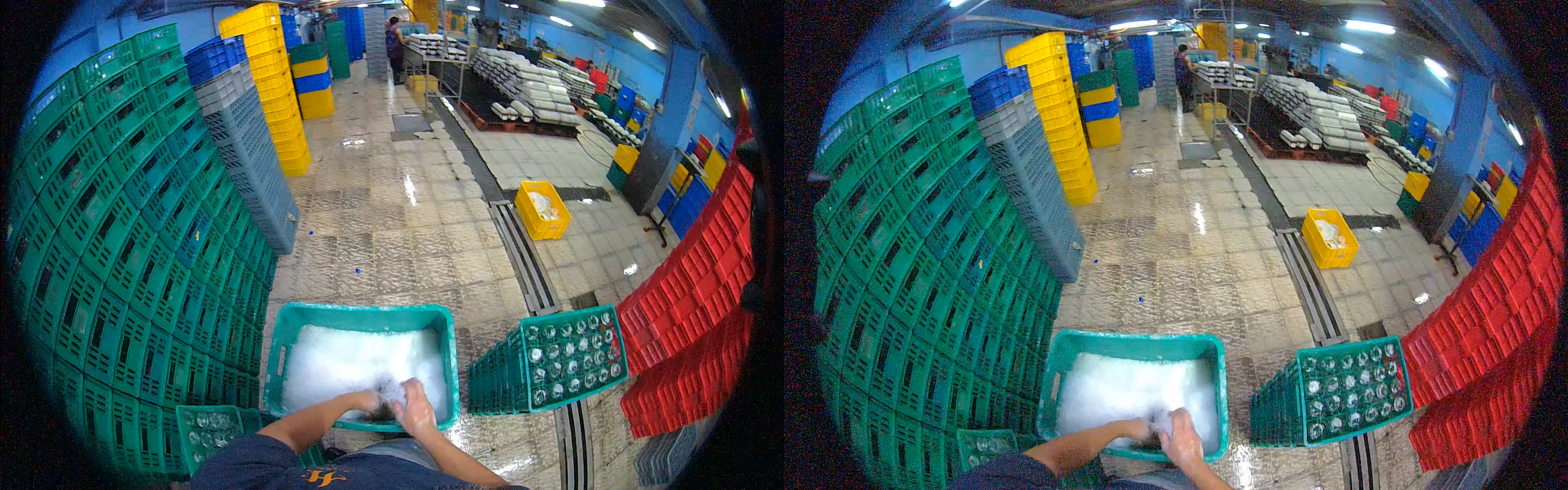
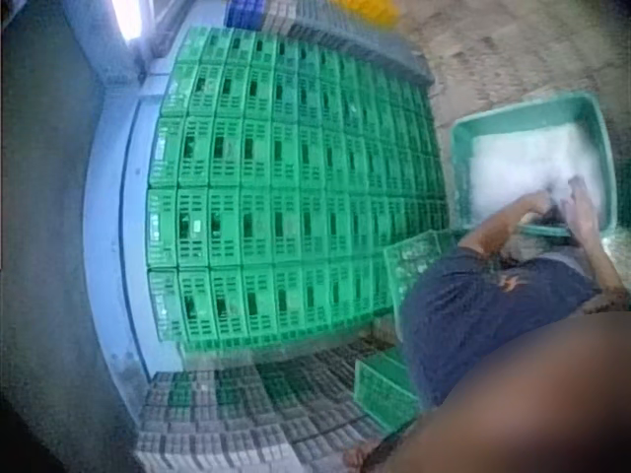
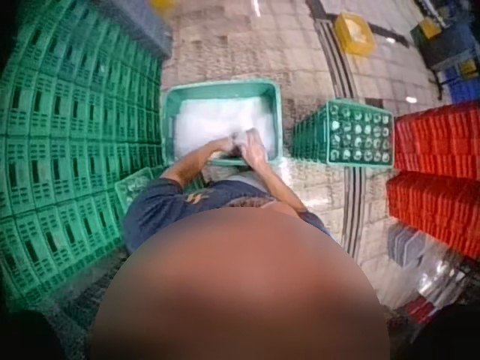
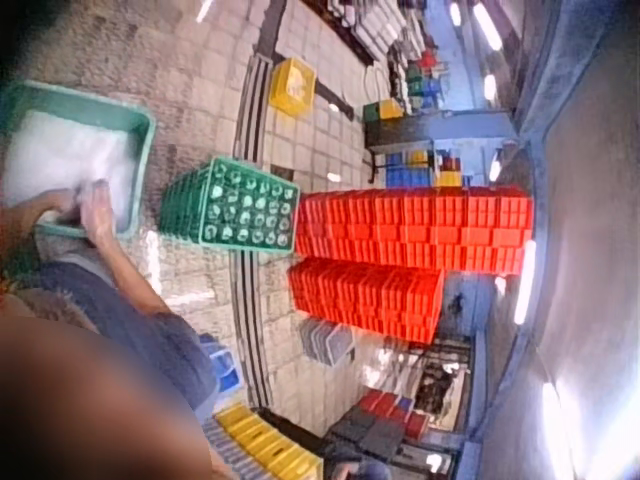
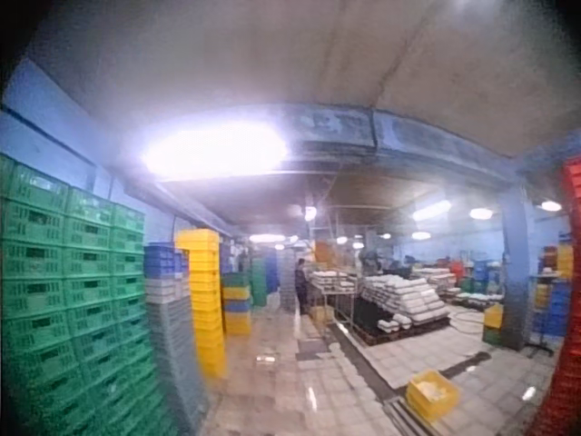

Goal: The person repeatedly picks small glass jars from a green crate, scrubs them with a yellow sponge in a soapy water tub, rinses them, and places them into another green crate. The cycle continues throughout the clip.

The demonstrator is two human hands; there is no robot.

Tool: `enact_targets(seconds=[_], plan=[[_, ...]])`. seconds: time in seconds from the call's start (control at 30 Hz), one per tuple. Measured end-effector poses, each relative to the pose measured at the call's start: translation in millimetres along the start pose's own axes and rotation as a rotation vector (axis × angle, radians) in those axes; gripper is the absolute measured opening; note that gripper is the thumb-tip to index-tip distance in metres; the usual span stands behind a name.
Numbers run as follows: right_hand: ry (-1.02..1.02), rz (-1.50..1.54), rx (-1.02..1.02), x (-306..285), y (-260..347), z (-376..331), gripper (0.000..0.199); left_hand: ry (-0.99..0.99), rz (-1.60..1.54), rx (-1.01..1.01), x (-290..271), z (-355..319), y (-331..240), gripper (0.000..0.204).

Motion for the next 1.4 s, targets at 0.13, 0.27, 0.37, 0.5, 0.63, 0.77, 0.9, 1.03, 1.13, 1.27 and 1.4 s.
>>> enact_targets(seconds=[0.13, 0.27, 0.37, 0.5, 0.63, 0.77, 0.9, 1.03, 1.13, 1.27, 1.4], plan=[[0.151, 0.118, 0.166, 42, -13, 30, 0.023, -0.429, -0.506, 0.271, -29, -41, -56, 0.034], [0.014, 0.053, 0.061, 76, 24, 49, 0.017, -1.356, -0.554, -0.086, -59, -94, -91, 0.056], [-0.128, 0.088, -0.074, 100, 71, 69, 0.018, -0.864, -1.648, 0.487, -67, -96, -112, 0.052], [0.412, 0.501, 0.201, 135, 100, 57, 0.029, -0.747, -1.732, 0.499, -94, -148, -71, 0.035], [0.577, 0.442, 0.259, 159, 122, 14, 0.028, -1.373, -0.611, 0.214, -107, -199, -31, 0.030], [0.547, 0.328, 0.258, 171, 129, -24, 0.025, -1.208, -0.421, -0.062, -98, -209, 5, 0.030], [0.478, -0.127, -0.009, 173, 134, -31, 0.025, -1.212, -0.291, -0.007, -90, -273, 32, 0.030], [0.455, -0.155, -0.015, 176, 136, -30, 0.025, -1.843, -0.282, 0.171, -47, -418, 79, 0.045], [0.459, -0.202, -0.075, 179, 147, -29, 0.027, -2.019, -0.239, -0.110, 1, -509, 139, 0.047], [0.464, -0.281, -0.026, 179, 160, -29, 0.030, -1.496, -0.071, -0.443, 48, -523, 179, 0.020], [0.494, -0.261, -0.005, 179, 159, -27, 0.032, -1.258, 0.236, -0.491, 57, -487, 183, 0.012]])
Point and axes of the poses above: each hand's wrist, its own z-axis towards the middle knuckle, its own x-axis out of the palm, y = z × x, the point moved 4 cm from there along z, towards the middle knuckle, and after that the axes turned 6 degrees about -z, right-handed, at the moved point
